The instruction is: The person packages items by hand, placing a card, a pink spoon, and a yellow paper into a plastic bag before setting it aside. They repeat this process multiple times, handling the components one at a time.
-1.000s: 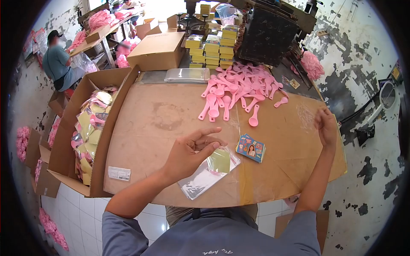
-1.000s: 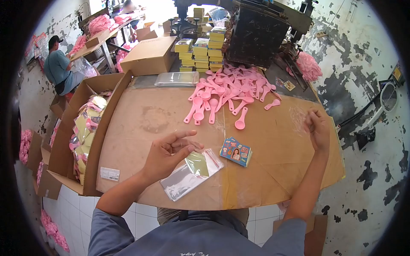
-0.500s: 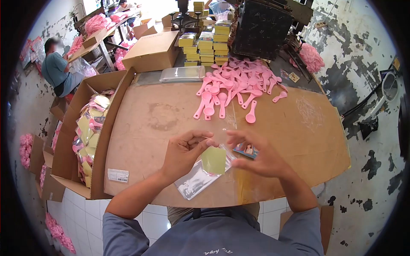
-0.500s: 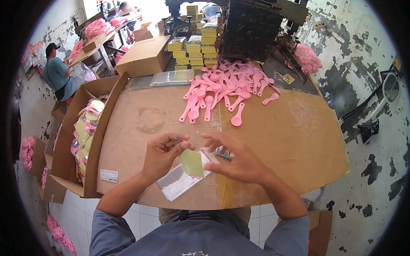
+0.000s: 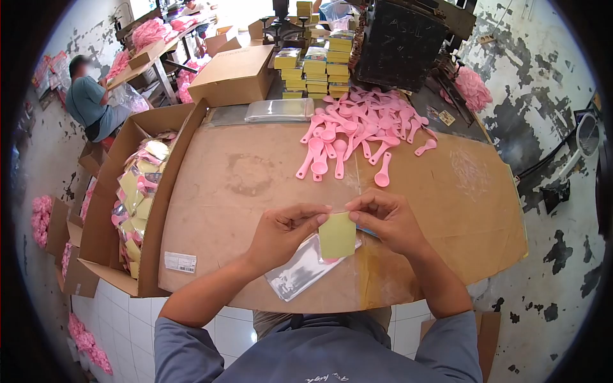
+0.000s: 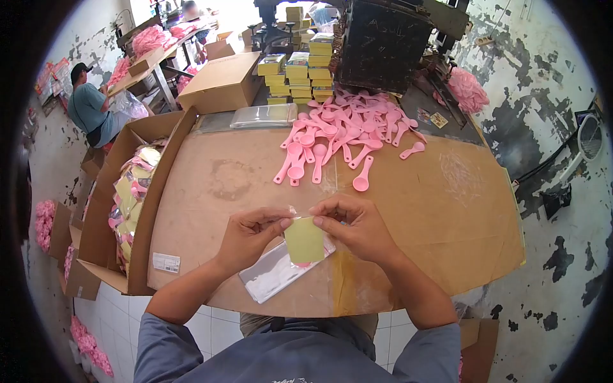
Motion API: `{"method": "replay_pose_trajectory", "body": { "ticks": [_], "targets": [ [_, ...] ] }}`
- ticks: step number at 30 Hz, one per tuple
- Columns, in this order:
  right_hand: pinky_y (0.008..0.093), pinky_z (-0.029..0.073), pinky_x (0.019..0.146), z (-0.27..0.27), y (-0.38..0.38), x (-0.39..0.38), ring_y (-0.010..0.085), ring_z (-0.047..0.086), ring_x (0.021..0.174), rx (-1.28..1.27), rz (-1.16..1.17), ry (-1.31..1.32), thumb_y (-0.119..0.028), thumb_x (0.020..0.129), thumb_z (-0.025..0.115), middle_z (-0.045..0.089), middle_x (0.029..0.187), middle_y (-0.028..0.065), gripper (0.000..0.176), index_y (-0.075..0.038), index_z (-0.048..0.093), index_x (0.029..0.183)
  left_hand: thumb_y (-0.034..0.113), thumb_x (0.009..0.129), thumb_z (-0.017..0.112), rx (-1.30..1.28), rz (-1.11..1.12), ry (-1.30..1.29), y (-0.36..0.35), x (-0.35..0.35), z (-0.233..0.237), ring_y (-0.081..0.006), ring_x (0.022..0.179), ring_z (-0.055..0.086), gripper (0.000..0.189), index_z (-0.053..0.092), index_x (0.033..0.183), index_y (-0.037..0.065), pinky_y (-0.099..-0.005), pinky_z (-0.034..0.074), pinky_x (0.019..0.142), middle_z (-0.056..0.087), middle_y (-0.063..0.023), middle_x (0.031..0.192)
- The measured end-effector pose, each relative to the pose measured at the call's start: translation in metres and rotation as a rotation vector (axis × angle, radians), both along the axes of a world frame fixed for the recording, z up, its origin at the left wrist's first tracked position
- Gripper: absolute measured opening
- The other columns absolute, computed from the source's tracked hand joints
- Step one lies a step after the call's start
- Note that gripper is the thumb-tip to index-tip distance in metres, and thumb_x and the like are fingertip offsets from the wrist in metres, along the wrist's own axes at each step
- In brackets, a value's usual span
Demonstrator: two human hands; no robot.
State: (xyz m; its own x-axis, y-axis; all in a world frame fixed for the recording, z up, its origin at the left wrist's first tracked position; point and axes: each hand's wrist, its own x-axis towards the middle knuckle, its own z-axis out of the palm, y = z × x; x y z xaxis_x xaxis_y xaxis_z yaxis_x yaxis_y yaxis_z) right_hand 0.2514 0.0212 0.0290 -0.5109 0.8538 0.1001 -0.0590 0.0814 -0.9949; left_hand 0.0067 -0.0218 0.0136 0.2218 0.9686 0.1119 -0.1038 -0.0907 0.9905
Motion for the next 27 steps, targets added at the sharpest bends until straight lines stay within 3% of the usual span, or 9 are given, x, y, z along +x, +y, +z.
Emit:
{"method": "replay_pose_trajectory", "body": {
  "ticks": [7,10,13,16,20,23,27],
  "targets": [
    [0.0222,0.051,0.072,-0.008,0.006,0.007,0.0062,0.064,0.081,-0.039,0.051,0.046,0.002,0.096,0.066,0.07,0.1,0.002,0.015,0.001,0.075,0.108,-0.008,0.096,0.064,0.23,-0.082,0.154,0.004,-0.011,0.004,-0.0159,0.101,0.072,0.025,0.077,0.115,0.001,-0.0286,0.059,0.088,0.076,-0.0123,0.112],
    [0.0228,0.051,0.073,-0.004,0.008,0.012,0.0068,0.064,0.083,-0.001,0.071,0.008,0.003,0.095,0.065,0.07,0.1,0.0039,0.019,0.001,0.075,0.111,0.004,0.098,0.07,0.254,-0.114,0.136,0.007,-0.012,0.0,-0.0139,0.098,0.072,0.022,0.075,0.119,0.0,-0.0275,0.059,0.088,0.076,-0.0103,0.114],
    [0.0238,0.052,0.076,-0.004,0.012,0.019,0.0077,0.065,0.085,0.036,0.114,0.028,0.002,0.095,0.065,0.07,0.101,0.0051,0.02,0.001,0.075,0.113,0.005,0.099,0.068,0.208,-0.185,-0.054,0.01,-0.014,-0.005,-0.015,0.1,0.072,0.025,0.071,0.123,-0.004,-0.0281,0.059,0.092,0.075,-0.0118,0.116],
    [0.025,0.053,0.078,0.002,0.006,0.015,0.0087,0.066,0.088,0.101,0.09,-0.02,0.0,0.096,0.066,0.07,0.102,0.0052,0.019,0.001,0.075,0.113,0.008,0.101,0.066,-0.021,-0.19,-0.137,0.009,-0.014,0.001,-0.0143,0.101,0.072,0.028,0.069,0.125,-0.006,-0.0283,0.058,0.092,0.075,-0.012,0.116],
    [0.0263,0.054,0.081,-0.008,0.007,0.014,0.0098,0.066,0.093,0.114,0.06,-0.068,-0.001,0.096,0.067,0.069,0.105,0.0062,0.019,0.002,0.074,0.114,0.003,0.1,0.067,-0.05,-0.168,0.013,0.011,-0.01,-0.002,-0.0154,0.102,0.072,0.025,0.07,0.123,-0.004,-0.0299,0.06,0.089,0.074,-0.0134,0.118],
    [0.0268,0.054,0.081,-0.014,0.01,0.016,0.0099,0.066,0.093,0.04,0.074,-0.088,-0.002,0.096,0.068,0.069,0.104,0.0062,0.028,0.002,0.068,0.124,0.003,0.1,0.066,-0.087,-0.166,0.023,0.011,-0.01,0.0,-0.0154,0.102,0.072,0.025,0.07,0.124,-0.005,-0.0299,0.06,0.089,0.074,-0.0131,0.117],
    [0.0262,0.052,0.08,-0.003,0.0,0.005,0.0091,0.065,0.09,0.139,0.049,-0.09,-0.002,0.095,0.069,0.071,0.102,0.0046,0.041,0.0,0.059,0.134,0.002,0.101,0.064,-0.025,-0.119,0.064,0.012,-0.011,-0.004,-0.0159,0.102,0.072,0.026,0.068,0.126,-0.005,-0.0301,0.061,0.089,0.074,-0.0131,0.116]
  ]
}}
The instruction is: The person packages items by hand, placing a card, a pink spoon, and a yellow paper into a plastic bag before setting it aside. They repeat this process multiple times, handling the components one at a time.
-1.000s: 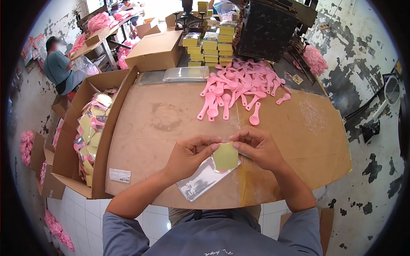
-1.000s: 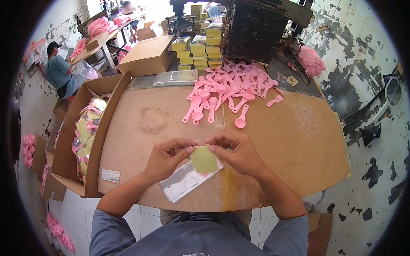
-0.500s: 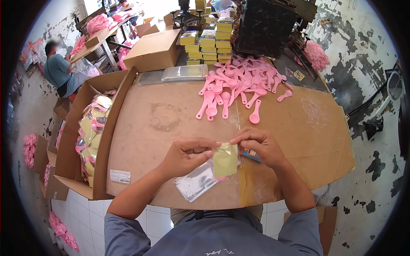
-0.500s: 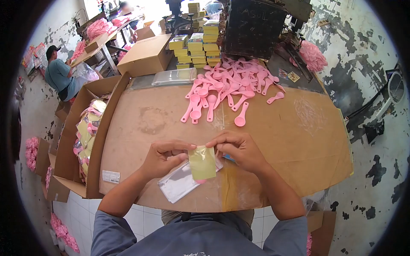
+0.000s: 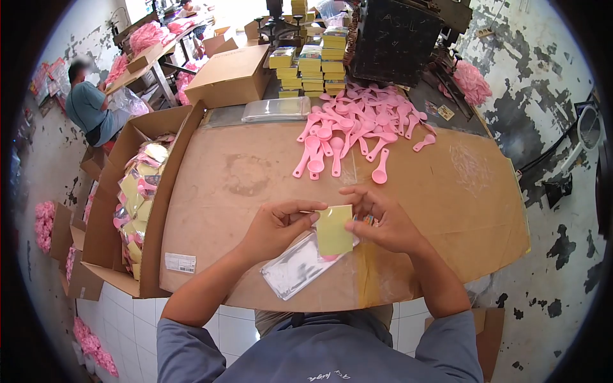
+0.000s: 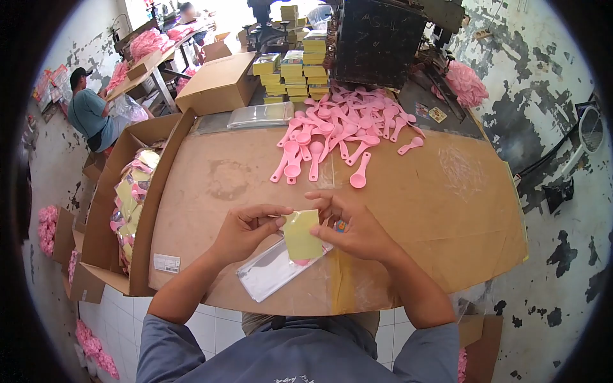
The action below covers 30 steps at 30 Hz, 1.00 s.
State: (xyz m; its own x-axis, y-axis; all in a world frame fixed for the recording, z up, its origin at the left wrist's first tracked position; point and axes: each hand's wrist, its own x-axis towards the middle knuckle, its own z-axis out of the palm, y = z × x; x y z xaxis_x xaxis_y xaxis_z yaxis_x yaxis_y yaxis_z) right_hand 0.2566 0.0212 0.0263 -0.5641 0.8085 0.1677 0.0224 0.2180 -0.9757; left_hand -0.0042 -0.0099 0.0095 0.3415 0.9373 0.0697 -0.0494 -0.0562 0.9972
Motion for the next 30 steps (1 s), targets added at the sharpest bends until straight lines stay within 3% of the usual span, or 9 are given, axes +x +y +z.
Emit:
{"method": "replay_pose_trajectory", "body": {
  "ticks": [7,10,13,16,18,21,25,28,30],
  "targets": [
    [0.0252,0.051,0.081,0.01,0.001,0.0,0.009,0.065,0.094,-0.006,0.104,-0.061,-0.002,0.095,0.069,0.071,0.107,0.0051,0.043,0.001,0.057,0.136,0.007,0.099,0.069,0.153,0.163,-0.148,-0.005,0.013,0.013,-0.0173,0.103,0.071,0.034,0.062,0.131,-0.004,-0.0319,0.061,0.086,0.073,-0.0108,0.113],
    [0.0262,0.051,0.082,0.017,0.001,-0.001,0.0102,0.066,0.095,0.012,0.062,0.048,-0.003,0.095,0.07,0.071,0.107,0.0059,0.04,0.0,0.06,0.134,0.01,0.099,0.069,-0.014,-0.093,0.079,0.0,-0.007,0.007,-0.0165,0.098,0.072,0.034,0.062,0.13,-0.002,-0.0306,0.061,0.082,0.072,-0.0102,0.114],
    [0.0294,0.052,0.085,0.022,0.009,0.014,0.013,0.067,0.096,0.161,-0.051,-0.067,-0.007,0.095,0.071,0.071,0.108,0.0068,0.038,-0.002,0.063,0.131,0.013,0.103,0.064,-0.063,0.096,-0.019,0.01,-0.035,0.023,-0.0191,0.101,0.071,0.034,0.059,0.134,0.0,-0.0329,0.062,0.081,0.069,-0.0116,0.12],
    [0.0325,0.053,0.087,0.026,0.016,0.044,0.0163,0.067,0.098,0.239,-0.119,-0.314,-0.012,0.093,0.074,0.07,0.109,0.0083,0.038,-0.002,0.065,0.129,0.035,0.109,0.05,0.277,0.757,-0.592,0.03,-0.061,0.034,-0.022,0.109,0.069,0.041,0.058,0.135,0.003,-0.0389,0.057,0.096,0.068,-0.0112,0.124],
    [0.0335,0.053,0.087,0.026,0.018,0.055,0.0178,0.067,0.098,0.3,-0.142,-0.478,-0.015,0.091,0.077,0.069,0.11,0.0092,0.039,-0.002,0.066,0.126,0.038,0.109,0.047,0.238,0.792,-0.815,0.032,-0.067,0.053,-0.0212,0.109,0.068,0.044,0.057,0.136,0.004,-0.0366,0.054,0.098,0.067,-0.0091,0.124],
    [0.0338,0.053,0.084,0.02,0.017,0.064,0.0188,0.066,0.097,0.407,-0.156,-0.661,-0.019,0.088,0.08,0.068,0.11,0.0101,0.04,-0.001,0.068,0.122,0.035,0.108,0.05,0.164,0.596,-0.354,0.039,-0.062,0.002,-0.0185,0.108,0.066,0.043,0.059,0.138,0.005,-0.0336,0.052,0.094,0.069,-0.0059,0.119],
    [0.0329,0.052,0.078,-0.002,0.025,0.07,0.0173,0.064,0.091,0.255,-0.134,-0.665,-0.021,0.086,0.084,0.067,0.106,0.0084,0.038,-0.001,0.071,0.116,0.03,0.084,0.084,0.206,0.121,0.609,0.01,-0.005,-0.003,-0.0161,0.089,0.065,0.043,0.072,0.119,0.007,-0.0328,0.052,0.074,0.067,-0.0048,0.101],
    [0.03,0.051,0.075,-0.021,0.032,0.078,0.0127,0.061,0.086,0.066,-0.157,-0.553,-0.022,0.086,0.085,0.066,0.099,0.0035,0.037,0.0,0.072,0.112,0.033,0.078,0.089,0.548,0.025,0.8,-0.001,0.012,-0.018,-0.0167,0.081,0.062,0.046,0.073,0.113,0.008,-0.0315,0.051,0.072,0.065,-0.0049,0.094],
    [0.0284,0.05,0.073,-0.027,0.034,0.082,0.0101,0.059,0.084,-0.026,-0.185,-0.469,-0.022,0.086,0.085,0.066,0.095,0.0006,0.035,0.0,0.072,0.11,0.028,0.079,0.089,0.523,0.023,0.751,-0.001,0.013,-0.019,-0.0172,0.076,0.061,0.039,0.073,0.109,0.007,-0.0305,0.051,0.069,0.064,-0.0046,0.09]
  ]
}}
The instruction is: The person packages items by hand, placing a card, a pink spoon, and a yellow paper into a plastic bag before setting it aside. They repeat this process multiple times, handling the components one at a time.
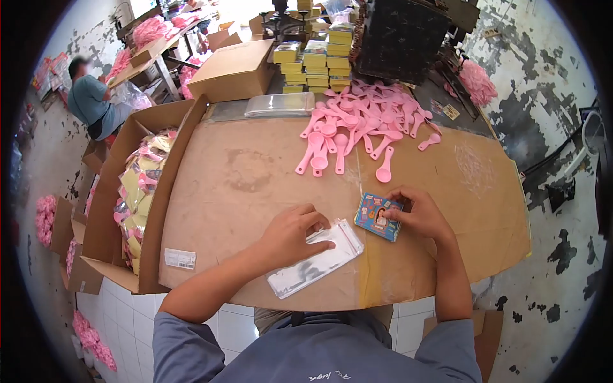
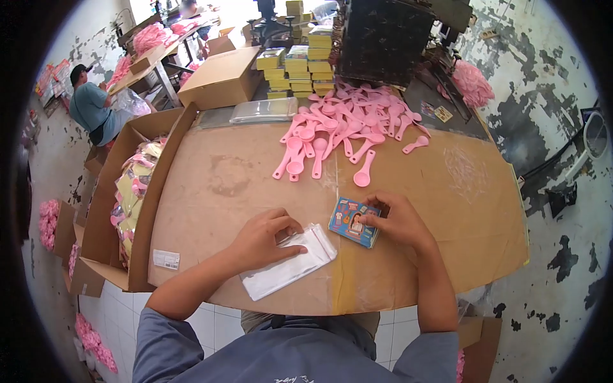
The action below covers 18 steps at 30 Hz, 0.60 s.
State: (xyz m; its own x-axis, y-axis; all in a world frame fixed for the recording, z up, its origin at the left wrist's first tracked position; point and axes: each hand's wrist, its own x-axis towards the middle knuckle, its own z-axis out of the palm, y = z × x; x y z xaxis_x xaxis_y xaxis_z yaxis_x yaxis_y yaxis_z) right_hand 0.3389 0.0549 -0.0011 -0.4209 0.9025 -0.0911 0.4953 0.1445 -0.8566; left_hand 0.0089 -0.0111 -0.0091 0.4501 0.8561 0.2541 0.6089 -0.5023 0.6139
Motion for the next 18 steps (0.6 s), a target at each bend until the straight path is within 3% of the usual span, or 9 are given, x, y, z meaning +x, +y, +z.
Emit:
{"method": "replay_pose_trajectory", "body": {
  "ticks": [2,5,8,11,14,18],
  "targets": [
    [0.0278,0.049,0.073,-0.001,0.001,0.0,0.0085,0.057,0.082,-0.042,-0.042,0.076,-0.02,0.087,0.084,0.066,0.091,-0.0013,0.03,-0.001,0.072,0.108,0.025,0.081,0.087,-0.115,0.03,-0.083,0.001,-0.001,-0.002,-0.0162,0.073,0.062,0.034,0.073,0.107,0.006,-0.0308,0.052,0.067,0.066,-0.0043,0.087],
    [0.0276,0.05,0.077,0.007,0.0,-0.004,0.0089,0.059,0.086,0.098,-0.076,-0.022,-0.014,0.09,0.08,0.067,0.092,0.0003,0.025,-0.001,0.071,0.108,0.018,0.086,0.081,-0.366,0.097,-0.173,0.0,-0.001,0.009,-0.0201,0.072,0.064,0.026,0.073,0.105,0.002,-0.0346,0.052,0.068,0.069,-0.0078,0.086],
    [0.0294,0.051,0.084,0.01,-0.003,-0.004,0.0107,0.063,0.093,0.216,-0.056,0.058,-0.009,0.092,0.076,0.069,0.092,0.0028,0.017,-0.001,0.07,0.105,0.015,0.088,0.079,-0.298,0.125,-0.229,0.001,-0.001,0.005,-0.0194,0.065,0.064,0.019,0.074,0.099,0.001,-0.0341,0.052,0.064,0.071,-0.0083,0.083],
    [0.0316,0.051,0.089,0.018,-0.026,-0.018,0.014,0.066,0.095,-0.007,0.02,0.353,-0.006,0.092,0.074,0.071,0.094,0.0043,0.01,-0.002,0.069,0.1,0.015,0.087,0.081,-0.202,0.109,-0.185,0.002,-0.001,-0.001,-0.0142,0.066,0.062,0.019,0.076,0.101,0.003,-0.0293,0.051,0.063,0.07,-0.0059,0.08],
    [0.0319,0.05,0.091,0.015,-0.033,-0.033,0.0172,0.066,0.099,0.063,0.406,0.393,-0.008,0.093,0.073,0.072,0.101,0.0046,0.014,-0.004,0.071,0.106,0.013,0.089,0.078,-0.208,0.124,-0.179,0.0,-0.001,0.001,-0.0142,0.065,0.062,0.015,0.076,0.099,0.003,-0.0289,0.051,0.062,0.071,-0.0068,0.081],
    [0.0372,0.046,0.1,0.016,-0.045,-0.055,0.0236,0.068,0.1,0.225,0.567,0.144,-0.008,0.092,0.073,0.073,0.104,0.0065,0.018,-0.006,0.07,0.109,0.012,0.091,0.075,-0.263,0.146,-0.183,0.0,-0.001,0.009,-0.0128,0.067,0.063,0.012,0.073,0.097,0.001,-0.0296,0.052,0.063,0.071,-0.0068,0.081]
  ]
}}
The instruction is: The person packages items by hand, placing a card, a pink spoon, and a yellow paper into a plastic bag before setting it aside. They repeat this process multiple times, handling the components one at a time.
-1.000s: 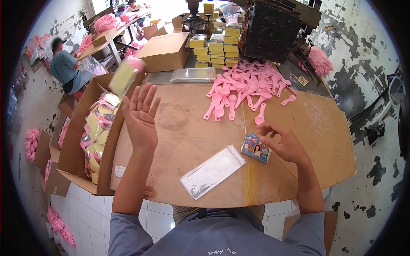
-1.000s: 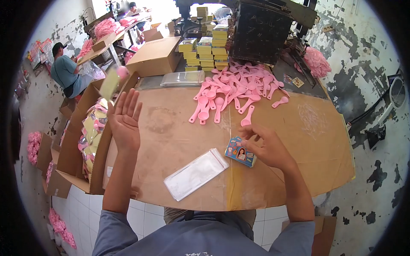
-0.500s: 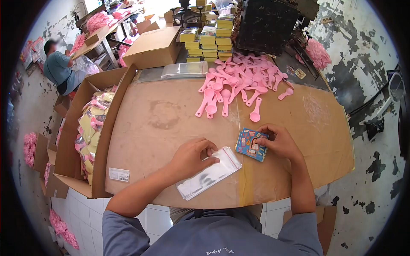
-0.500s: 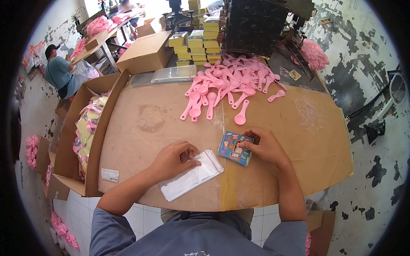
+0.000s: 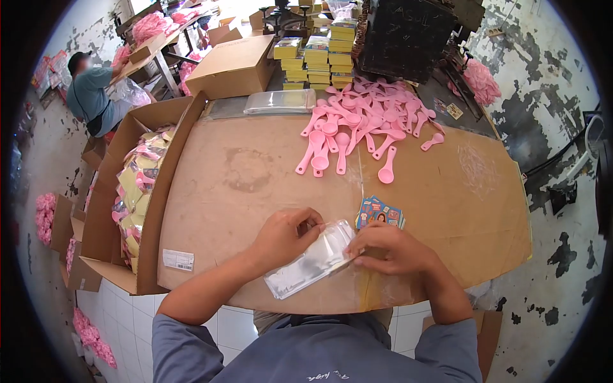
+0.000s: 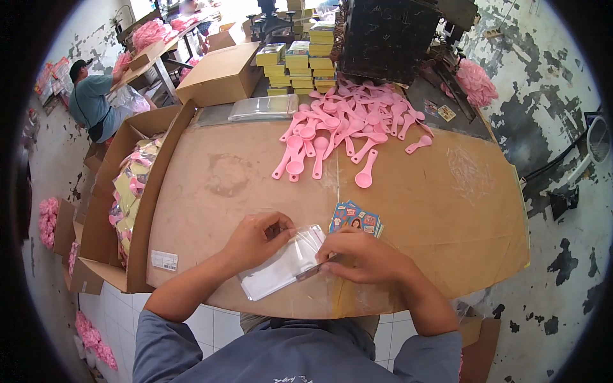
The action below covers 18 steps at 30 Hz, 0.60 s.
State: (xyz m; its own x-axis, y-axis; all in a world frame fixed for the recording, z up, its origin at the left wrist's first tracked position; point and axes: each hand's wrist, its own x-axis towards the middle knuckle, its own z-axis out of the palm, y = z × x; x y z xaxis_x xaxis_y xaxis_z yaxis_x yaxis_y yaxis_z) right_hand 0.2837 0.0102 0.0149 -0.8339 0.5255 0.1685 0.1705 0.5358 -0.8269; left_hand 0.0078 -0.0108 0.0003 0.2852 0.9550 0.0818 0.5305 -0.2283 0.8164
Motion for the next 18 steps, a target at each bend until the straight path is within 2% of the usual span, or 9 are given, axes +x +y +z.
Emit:
{"method": "replay_pose_trajectory", "body": {
  "ticks": [2,5,8,11,14,17,18],
  "targets": [
    [0.0396,0.045,0.104,-0.012,0.001,-0.002,0.026,0.068,0.101,0.116,-0.011,-0.093,-0.009,0.091,0.073,0.073,0.105,0.0073,0.02,-0.006,0.07,0.111,0.011,0.093,0.073,-0.003,0.023,-0.046,0.0,-0.003,0.001,-0.0125,0.067,0.064,0.012,0.07,0.098,0.0,-0.0295,0.052,0.064,0.072,-0.006,0.083],
    [0.0418,0.043,0.106,-0.008,0.002,0.0,0.0274,0.068,0.1,0.103,-0.023,-0.108,-0.01,0.09,0.073,0.073,0.104,0.0076,0.021,-0.006,0.07,0.111,0.007,0.097,0.067,0.048,0.054,-0.343,0.007,-0.007,-0.018,-0.014,0.071,0.068,0.012,0.064,0.107,0.001,-0.0303,0.055,0.068,0.073,-0.0071,0.087],
    [0.0395,0.048,0.1,-0.007,0.0,-0.002,0.0252,0.07,0.095,0.137,-0.045,-0.051,-0.01,0.091,0.074,0.073,0.1,0.0079,0.02,-0.005,0.07,0.11,0.003,0.1,0.062,-0.254,-0.005,-0.781,0.01,-0.013,-0.005,-0.0181,0.077,0.072,0.021,0.056,0.12,0.002,-0.0319,0.059,0.073,0.074,-0.0108,0.093],
    [0.0347,0.055,0.086,-0.002,-0.002,0.004,0.0172,0.071,0.091,-0.066,-0.252,-0.026,-0.009,0.092,0.074,0.072,0.097,0.0063,0.017,-0.004,0.07,0.108,0.002,0.102,0.06,-0.289,-0.077,-0.843,0.007,-0.017,0.009,-0.021,0.084,0.075,0.03,0.049,0.13,0.002,-0.0336,0.061,0.076,0.075,-0.0155,0.097],
    [0.0294,0.057,0.075,-0.014,0.004,0.002,0.0108,0.07,0.091,-0.177,-0.589,0.208,-0.006,0.093,0.074,0.071,0.097,0.0048,0.019,-0.003,0.068,0.11,0.005,0.102,0.064,-0.29,-0.123,-0.877,0.003,-0.014,0.015,-0.0197,0.09,0.074,0.039,0.045,0.136,0.002,-0.0323,0.061,0.079,0.075,-0.0151,0.1],
    [0.0282,0.058,0.076,-0.002,0.0,-0.009,0.0104,0.07,0.089,-0.32,-0.687,0.55,-0.003,0.093,0.075,0.07,0.098,0.0042,0.024,-0.002,0.066,0.115,0.002,0.101,0.065,-0.273,-0.105,-0.732,-0.003,-0.005,0.013,-0.02,0.094,0.074,0.042,0.044,0.137,0.001,-0.0322,0.061,0.083,0.075,-0.0167,0.103],
    [0.0284,0.058,0.077,-0.002,-0.001,-0.009,0.0107,0.07,0.089,-0.309,-0.686,0.545,-0.003,0.093,0.074,0.07,0.098,0.0045,0.026,-0.002,0.065,0.117,0.001,0.1,0.066,-0.276,-0.102,-0.718,-0.004,-0.003,0.012,-0.0201,0.094,0.075,0.043,0.044,0.138,0.001,-0.0319,0.061,0.082,0.076,-0.0168,0.104]
  ]
}}
